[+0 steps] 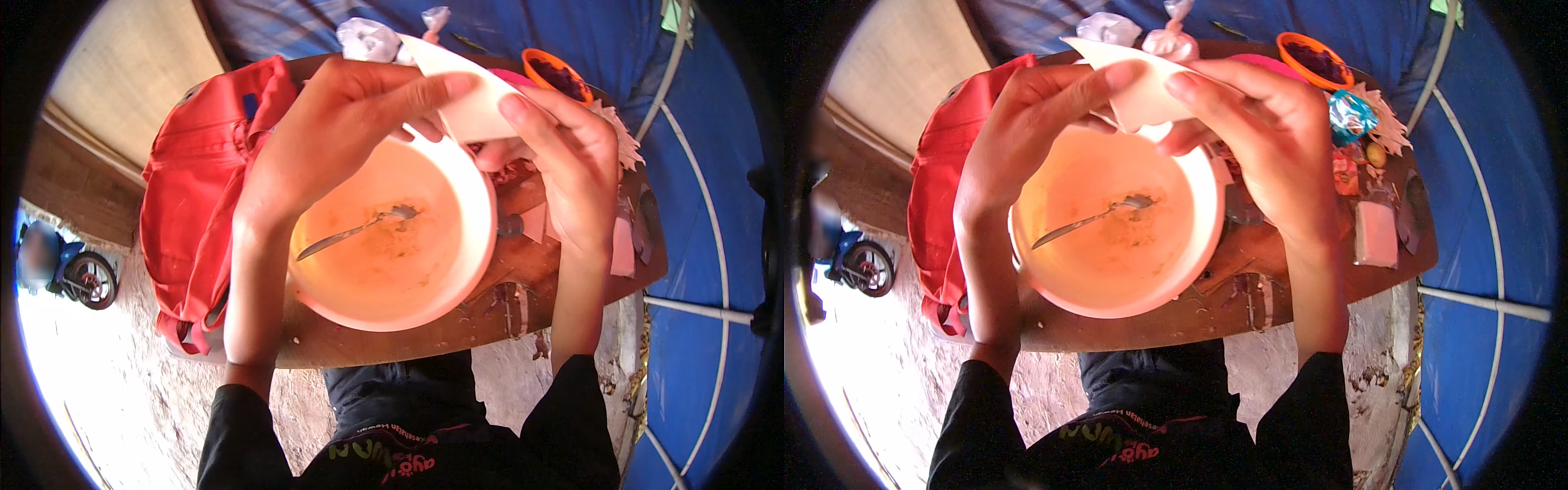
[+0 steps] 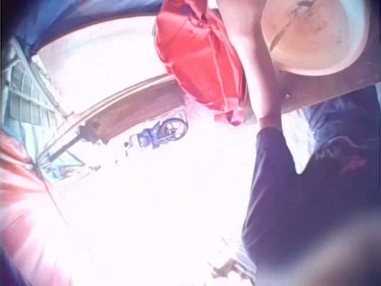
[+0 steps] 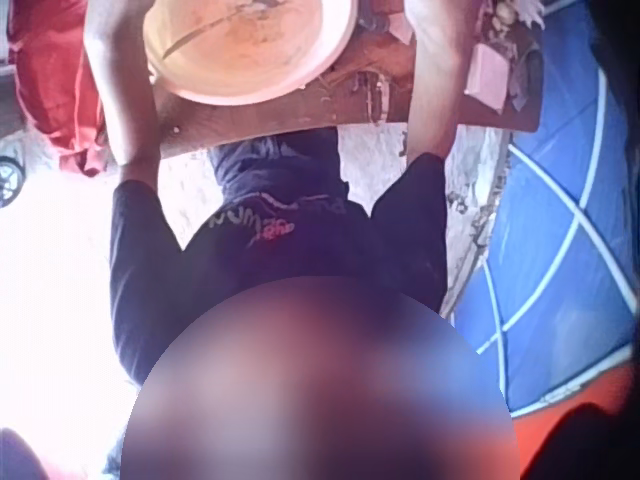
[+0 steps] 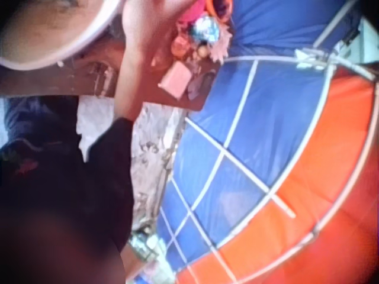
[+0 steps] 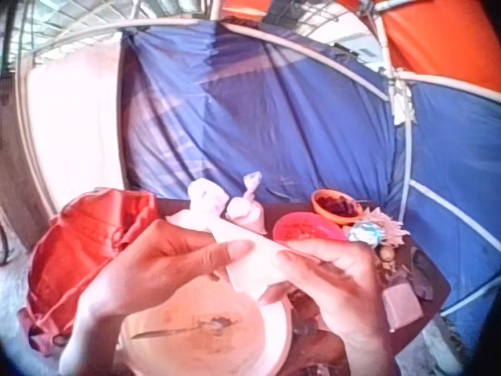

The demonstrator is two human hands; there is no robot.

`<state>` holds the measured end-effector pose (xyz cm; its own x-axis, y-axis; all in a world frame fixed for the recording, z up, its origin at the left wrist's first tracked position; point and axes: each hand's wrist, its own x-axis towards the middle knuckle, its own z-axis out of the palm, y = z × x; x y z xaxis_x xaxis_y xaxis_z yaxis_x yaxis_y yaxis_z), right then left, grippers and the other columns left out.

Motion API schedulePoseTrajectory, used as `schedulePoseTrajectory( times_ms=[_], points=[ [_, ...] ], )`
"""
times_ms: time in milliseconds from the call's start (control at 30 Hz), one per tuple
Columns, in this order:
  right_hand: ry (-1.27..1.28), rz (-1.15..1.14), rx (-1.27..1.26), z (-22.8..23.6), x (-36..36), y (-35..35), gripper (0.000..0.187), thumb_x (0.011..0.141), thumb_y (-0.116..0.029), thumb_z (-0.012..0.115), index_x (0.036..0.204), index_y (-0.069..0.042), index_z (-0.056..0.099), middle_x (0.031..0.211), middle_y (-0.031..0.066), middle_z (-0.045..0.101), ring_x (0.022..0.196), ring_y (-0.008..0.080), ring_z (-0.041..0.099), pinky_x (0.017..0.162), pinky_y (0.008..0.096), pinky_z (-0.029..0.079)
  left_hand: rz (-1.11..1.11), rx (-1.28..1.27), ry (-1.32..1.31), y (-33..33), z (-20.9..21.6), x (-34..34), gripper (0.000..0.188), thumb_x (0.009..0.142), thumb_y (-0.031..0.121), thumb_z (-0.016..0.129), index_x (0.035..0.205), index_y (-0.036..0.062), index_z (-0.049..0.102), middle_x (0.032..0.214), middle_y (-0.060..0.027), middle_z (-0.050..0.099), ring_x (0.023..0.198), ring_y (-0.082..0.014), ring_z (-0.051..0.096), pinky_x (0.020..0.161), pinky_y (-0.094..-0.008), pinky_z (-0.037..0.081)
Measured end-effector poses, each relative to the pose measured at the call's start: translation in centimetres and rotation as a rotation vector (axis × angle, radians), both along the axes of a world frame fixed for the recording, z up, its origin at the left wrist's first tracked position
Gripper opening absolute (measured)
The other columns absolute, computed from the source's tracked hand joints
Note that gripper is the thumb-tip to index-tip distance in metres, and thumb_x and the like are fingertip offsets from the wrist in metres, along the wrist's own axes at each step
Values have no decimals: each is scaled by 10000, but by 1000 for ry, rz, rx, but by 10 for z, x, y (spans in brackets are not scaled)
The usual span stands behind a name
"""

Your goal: The person assembles small triangular food packets by scooping a mixture from a bowl with a knife, placing it onto folded paper, and folding the paper into a sealed packet. The person repeats this process multiple times, placing finished packets on the table.

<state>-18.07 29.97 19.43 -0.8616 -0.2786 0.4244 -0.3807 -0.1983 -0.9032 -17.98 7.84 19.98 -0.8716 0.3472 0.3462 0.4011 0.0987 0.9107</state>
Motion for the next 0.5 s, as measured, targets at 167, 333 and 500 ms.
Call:
schedulePoseTrajectory(
  times_ms=[167, 333, 500],
  points=[
    [91, -9, 168, -12, -6, 1, 254, 992, -122, 649, 1160, 66, 677, 1033, 147, 738, 903, 195, 723, 858, 315, 568, 111, 153, -9, -36, 8, -6, 284, 986, 213, 653, 1080, -42, 734, 978, -129, 757, 918, -165, 734, 889, -276, 559],
    [151, -428, 1308, -57, 7, 50, 395, 861, -123, 732, 1224, -9, 629, 1146, 157, 701, 1097, 313, 672, 964, 394, 512, 391, 150, -72, -52, 20, 3, 176, 897, 121, 733, 906, -54, 755, 789, -88, 732, 703, -99, 645, 646, -221, 460],
    [254, -263, 1151, -102, 29, 61, 546, 820, -119, 760, 1328, -21, 584, 1278, 218, 629, 1177, 341, 627, 989, 451, 480, 509, 75, -19, -43, 30, 12, 174, 888, 163, 764, 888, -9, 789, 740, -29, 724, 652, -59, 614, 604, -220, 448]
  ],
)
